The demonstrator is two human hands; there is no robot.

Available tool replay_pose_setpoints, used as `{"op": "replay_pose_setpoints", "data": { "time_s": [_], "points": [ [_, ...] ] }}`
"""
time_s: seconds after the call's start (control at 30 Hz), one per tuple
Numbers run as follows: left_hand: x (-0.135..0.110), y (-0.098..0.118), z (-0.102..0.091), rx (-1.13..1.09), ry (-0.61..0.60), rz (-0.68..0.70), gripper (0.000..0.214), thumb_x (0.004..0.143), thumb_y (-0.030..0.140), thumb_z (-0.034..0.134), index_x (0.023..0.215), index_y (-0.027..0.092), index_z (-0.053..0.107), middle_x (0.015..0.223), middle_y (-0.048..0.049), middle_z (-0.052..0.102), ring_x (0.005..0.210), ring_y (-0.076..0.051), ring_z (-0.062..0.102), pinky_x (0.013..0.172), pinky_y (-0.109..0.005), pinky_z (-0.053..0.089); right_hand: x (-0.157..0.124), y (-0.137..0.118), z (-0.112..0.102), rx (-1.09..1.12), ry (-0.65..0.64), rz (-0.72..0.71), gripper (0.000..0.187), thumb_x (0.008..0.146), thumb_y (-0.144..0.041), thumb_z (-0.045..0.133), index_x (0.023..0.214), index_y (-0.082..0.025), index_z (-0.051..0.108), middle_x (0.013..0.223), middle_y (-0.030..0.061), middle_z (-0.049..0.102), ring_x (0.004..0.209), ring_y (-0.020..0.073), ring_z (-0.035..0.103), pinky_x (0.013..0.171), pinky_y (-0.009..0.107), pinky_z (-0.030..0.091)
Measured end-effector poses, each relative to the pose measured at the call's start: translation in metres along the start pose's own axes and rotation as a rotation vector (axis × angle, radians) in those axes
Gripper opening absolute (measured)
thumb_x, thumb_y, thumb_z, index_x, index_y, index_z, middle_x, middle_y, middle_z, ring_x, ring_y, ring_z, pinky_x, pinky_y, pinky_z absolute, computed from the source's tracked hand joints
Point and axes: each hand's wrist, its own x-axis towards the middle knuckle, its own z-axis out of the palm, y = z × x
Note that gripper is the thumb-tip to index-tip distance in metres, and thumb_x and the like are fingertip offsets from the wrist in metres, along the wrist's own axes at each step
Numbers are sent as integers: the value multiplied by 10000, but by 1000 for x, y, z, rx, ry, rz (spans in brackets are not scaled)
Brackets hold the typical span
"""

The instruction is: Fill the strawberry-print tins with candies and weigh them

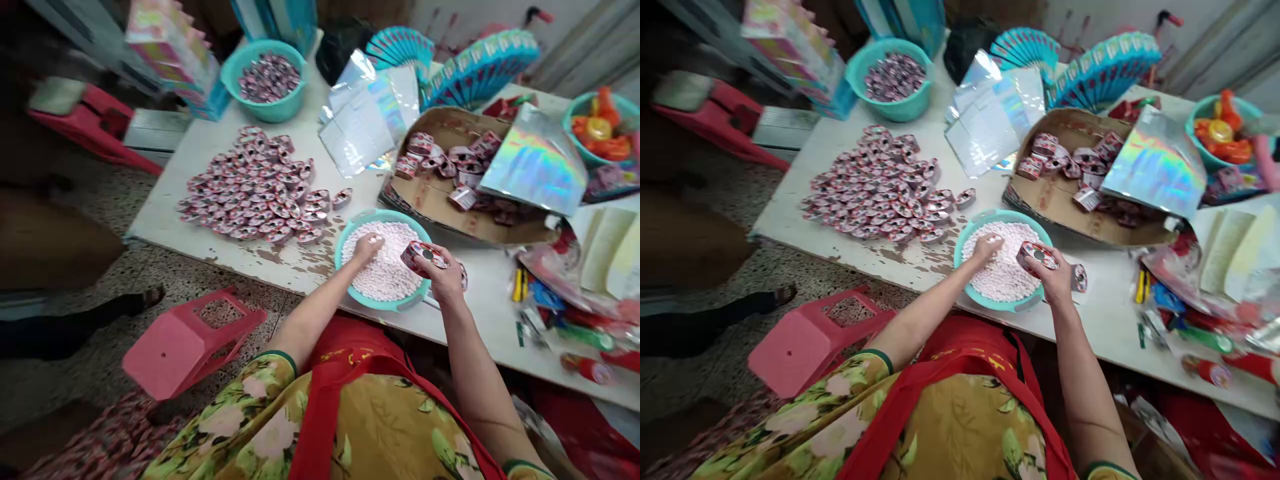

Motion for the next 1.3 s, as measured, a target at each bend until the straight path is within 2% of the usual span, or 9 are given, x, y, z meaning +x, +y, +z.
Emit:
{"op": "replay_pose_setpoints", "data": {
  "time_s": [0.07, 0.13, 0.23, 0.33, 0.43, 0.57, 0.8, 1.1, 1.3],
  "points": [
    [4, -8, 3, -153, 2, -33, 290, 825, 407, 739, 903, 147, 639, 732, 5, 632, 606, -113, 590, 538, -219, 457, -7, 20, -24, -41, 81, 33, 637, 516, -470, 912, 1055, -181, 735, 963, 51, 757, 824, 201, 684, 805, 364, 561],
    [5, -8, 7, -329, 20, -96, 356, 790, 494, 720, 853, 161, 610, 663, 13, 609, 526, -98, 547, 462, -201, 372, -13, 34, -31, -102, 62, 55, 626, 519, -488, 897, 1035, -169, 740, 952, 63, 757, 830, 214, 685, 819, 376, 557],
    [-4, 4, 18, -477, 37, -194, 384, 774, 550, 682, 827, 184, 576, 618, 27, 574, 463, -86, 494, 427, -199, 305, -11, 43, -22, -209, -3, -18, 567, 592, -498, 841, 1038, -162, 741, 1004, 87, 751, 910, 243, 684, 879, 400, 540],
    [-23, 19, 36, -551, -9, -37, 322, 772, 479, 686, 780, 183, 560, 625, 26, 553, 484, -84, 493, 467, -207, 349, -2, 44, -6, -333, -90, -165, 468, 658, -471, 787, 1018, -176, 746, 1052, 95, 738, 1000, 261, 668, 950, 410, 508],
    [-41, 24, 57, -515, -13, 231, 274, 760, 416, 700, 749, 176, 568, 725, -1, 591, 609, -106, 577, 573, -228, 446, 10, 44, 8, -407, -195, -243, 415, 696, -390, 745, 1059, -190, 742, 1056, 83, 730, 1007, 255, 669, 952, 393, 505],
    [-44, 19, 74, -414, 175, 430, 253, 731, 365, 733, 742, 187, 554, 759, 15, 575, 681, -114, 598, 669, -244, 487, 22, 42, 14, -541, -267, -272, 444, 685, -286, 715, 1113, -172, 729, 1084, 90, 707, 1007, 267, 666, 915, 383, 514],
    [-30, 13, 78, -413, 339, 466, 305, 674, 348, 799, 738, 179, 553, 683, 46, 548, 548, -69, 488, 560, -218, 397, 37, 29, 11, -690, -401, -319, 427, 720, -320, 719, 1125, -185, 726, 1077, 79, 704, 1002, 258, 657, 884, 354, 505],
    [-29, 22, 83, -431, 336, 412, 250, 695, 298, 786, 838, 175, 622, 662, 38, 557, 543, -89, 503, 539, -229, 399, 52, 13, 12, -665, -478, -269, 442, 683, -406, 714, 1058, -174, 734, 929, 52, 713, 825, 217, 639, 754, 298, 475],
    [-31, 23, 99, -344, 307, 383, 267, 749, 367, 788, 700, 170, 614, 620, 40, 510, 579, -87, 455, 606, -237, 371, 63, 25, -2, -644, -492, -288, 435, 597, -525, 682, 800, -140, 667, 686, 37, 628, 668, 190, 551, 615, 287, 425]
  ]
}}
